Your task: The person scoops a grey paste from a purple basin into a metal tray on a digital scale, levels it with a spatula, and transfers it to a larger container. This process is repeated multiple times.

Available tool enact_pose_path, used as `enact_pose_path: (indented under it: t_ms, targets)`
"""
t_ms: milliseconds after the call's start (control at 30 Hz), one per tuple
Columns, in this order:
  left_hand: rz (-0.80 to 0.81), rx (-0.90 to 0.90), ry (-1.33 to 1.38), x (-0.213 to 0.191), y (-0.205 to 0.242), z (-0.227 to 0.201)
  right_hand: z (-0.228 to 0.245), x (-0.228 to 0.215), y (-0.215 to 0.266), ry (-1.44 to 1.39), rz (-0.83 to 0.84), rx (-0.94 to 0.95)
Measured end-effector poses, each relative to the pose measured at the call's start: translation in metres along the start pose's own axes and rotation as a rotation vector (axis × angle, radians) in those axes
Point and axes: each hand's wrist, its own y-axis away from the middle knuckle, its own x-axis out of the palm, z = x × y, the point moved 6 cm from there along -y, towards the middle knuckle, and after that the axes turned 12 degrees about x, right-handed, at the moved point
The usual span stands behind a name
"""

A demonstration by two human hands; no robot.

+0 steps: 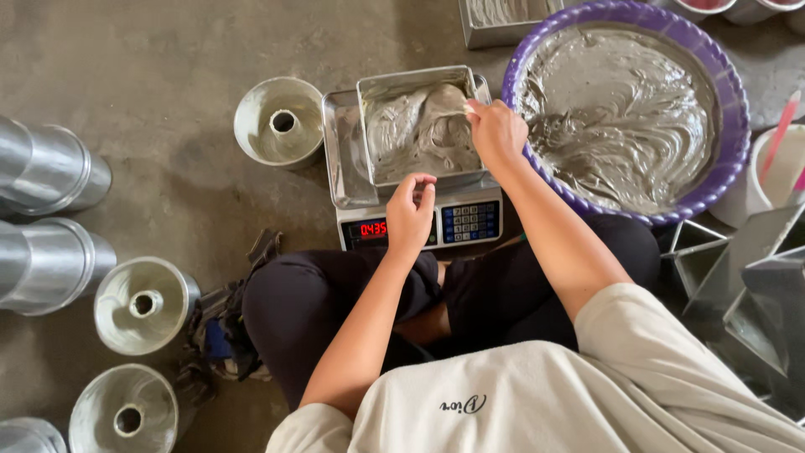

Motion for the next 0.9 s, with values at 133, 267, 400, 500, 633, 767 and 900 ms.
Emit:
enact_pose_path:
  t_ms: [133, 267, 400, 500, 633, 767, 900]
  targets:
    - [-0.012, 0.093, -0.008, 0.003, -0.01, -0.002, -0.017, 0.0, -0.001, -0.063, 0.244, 0.157]
    - [0.01, 0.045, 0.051, 0.009, -0.018, 0.003, -0.018, -0.028, 0.031, -0.04, 0.367, 0.064]
    - [0.031, 0.006, 0.058, 0.014, -0.017, 0.005, -0.013, -0.04, 0.02, 0.081, 0.139, -0.072]
    - [0.018, 0.038, 0.068, 0.011, -0.016, 0.0, -0.01, -0.021, 0.001, 0.073, 0.085, -0.049]
    - [0.008, 0.023, 0.036, 0.005, -0.012, -0.003, -0.015, 0.003, -0.015, 0.077, 0.075, 0.073]
    - [-0.005, 0.005, 0.035, -0.009, -0.009, -0.003, -0.011, 0.019, -0.025, 0.085, 0.189, 0.213]
    - [-0.06, 0.002, 0.063, -0.036, -0.01, -0.003, 0.014, 0.029, 0.002, -0.035, 0.44, 0.282]
